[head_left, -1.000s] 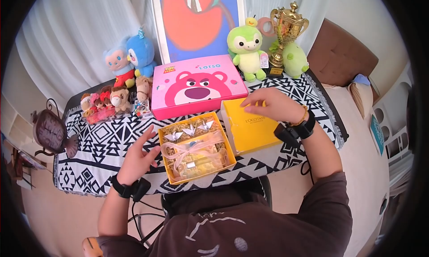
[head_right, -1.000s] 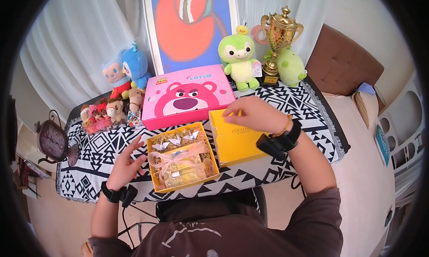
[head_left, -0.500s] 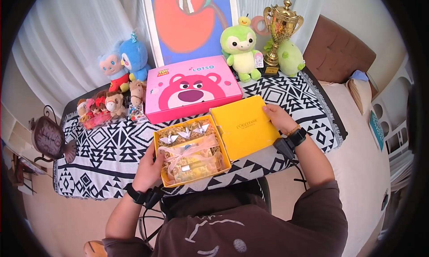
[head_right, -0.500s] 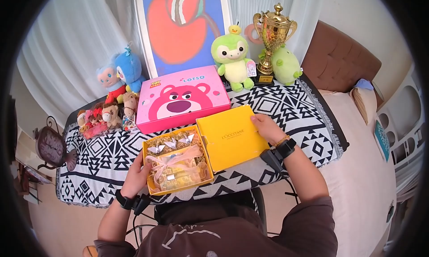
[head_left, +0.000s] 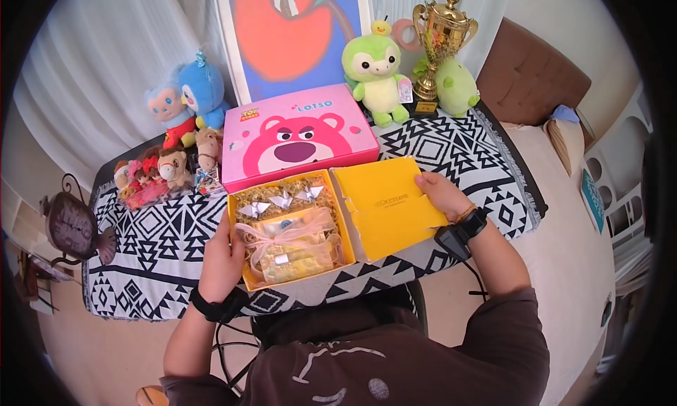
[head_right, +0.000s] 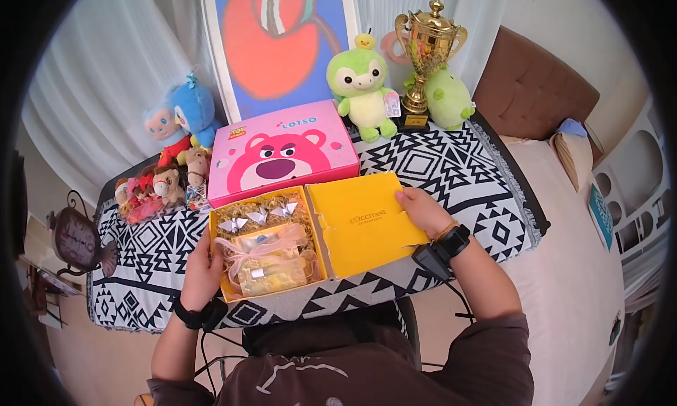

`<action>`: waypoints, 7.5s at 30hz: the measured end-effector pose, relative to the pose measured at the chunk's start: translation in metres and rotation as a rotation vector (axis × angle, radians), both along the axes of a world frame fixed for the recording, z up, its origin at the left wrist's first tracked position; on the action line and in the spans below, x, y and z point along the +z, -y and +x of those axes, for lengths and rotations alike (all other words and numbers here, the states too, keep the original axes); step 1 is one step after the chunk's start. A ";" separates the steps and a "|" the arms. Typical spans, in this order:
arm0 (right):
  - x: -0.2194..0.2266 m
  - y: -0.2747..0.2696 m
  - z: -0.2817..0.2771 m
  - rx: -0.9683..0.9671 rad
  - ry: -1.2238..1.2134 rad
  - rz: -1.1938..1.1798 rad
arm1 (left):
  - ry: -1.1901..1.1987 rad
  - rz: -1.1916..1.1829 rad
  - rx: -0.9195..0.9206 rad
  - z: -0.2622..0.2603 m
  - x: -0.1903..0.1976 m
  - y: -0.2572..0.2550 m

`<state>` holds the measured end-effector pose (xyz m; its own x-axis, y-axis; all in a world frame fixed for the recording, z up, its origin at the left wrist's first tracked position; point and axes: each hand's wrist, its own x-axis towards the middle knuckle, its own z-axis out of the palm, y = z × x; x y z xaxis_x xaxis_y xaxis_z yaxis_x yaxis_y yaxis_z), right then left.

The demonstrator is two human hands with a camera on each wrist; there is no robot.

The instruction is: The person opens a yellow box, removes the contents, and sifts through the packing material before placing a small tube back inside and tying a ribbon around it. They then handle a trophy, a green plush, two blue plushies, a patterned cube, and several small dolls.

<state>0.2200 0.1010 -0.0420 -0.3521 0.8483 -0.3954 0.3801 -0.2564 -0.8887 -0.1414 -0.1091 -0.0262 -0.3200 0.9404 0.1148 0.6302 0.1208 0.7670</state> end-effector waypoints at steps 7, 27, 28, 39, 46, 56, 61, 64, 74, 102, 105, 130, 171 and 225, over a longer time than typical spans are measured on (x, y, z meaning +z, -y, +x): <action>-0.003 0.008 -0.007 -0.026 -0.018 0.164 | 0.011 -0.045 0.016 0.002 0.001 0.003; -0.056 0.014 -0.017 0.028 -0.014 0.451 | 0.161 0.039 -0.153 0.019 -0.029 -0.022; -0.055 0.016 -0.019 0.027 -0.013 0.450 | 0.161 0.037 -0.154 0.024 -0.032 -0.023; -0.032 0.030 -0.027 0.014 0.076 0.535 | -0.446 0.457 -0.455 0.068 0.033 -0.045; -0.035 0.026 -0.018 0.001 0.121 0.588 | -0.381 0.233 -0.614 0.067 0.000 -0.046; -0.031 0.025 -0.015 0.005 0.176 0.487 | -0.420 0.198 -0.518 0.069 0.011 -0.045; -0.033 0.026 -0.015 0.001 0.153 0.483 | -0.326 0.195 -0.530 0.060 0.000 -0.048; -0.033 0.027 -0.018 -0.031 0.107 0.562 | -0.117 0.109 -0.399 0.066 0.013 -0.044; -0.031 0.028 -0.019 -0.034 0.108 0.547 | -0.432 0.207 -0.670 0.053 0.019 -0.045; -0.033 0.026 -0.017 -0.023 0.050 0.524 | -0.569 0.151 -1.058 0.055 0.013 -0.067; -0.034 0.026 -0.017 -0.029 0.038 0.496 | -0.479 0.161 -1.007 0.038 0.017 -0.059; -0.010 0.045 -0.017 0.079 -0.236 0.208 | 0.285 -0.195 -0.526 0.046 -0.014 -0.021; 0.071 -0.079 0.103 -0.174 -0.481 0.241 | 1.141 -0.074 -0.643 0.228 0.021 -0.220; 0.228 -0.265 0.000 -0.322 0.420 1.102 | 1.139 0.968 0.504 -0.070 0.050 -0.014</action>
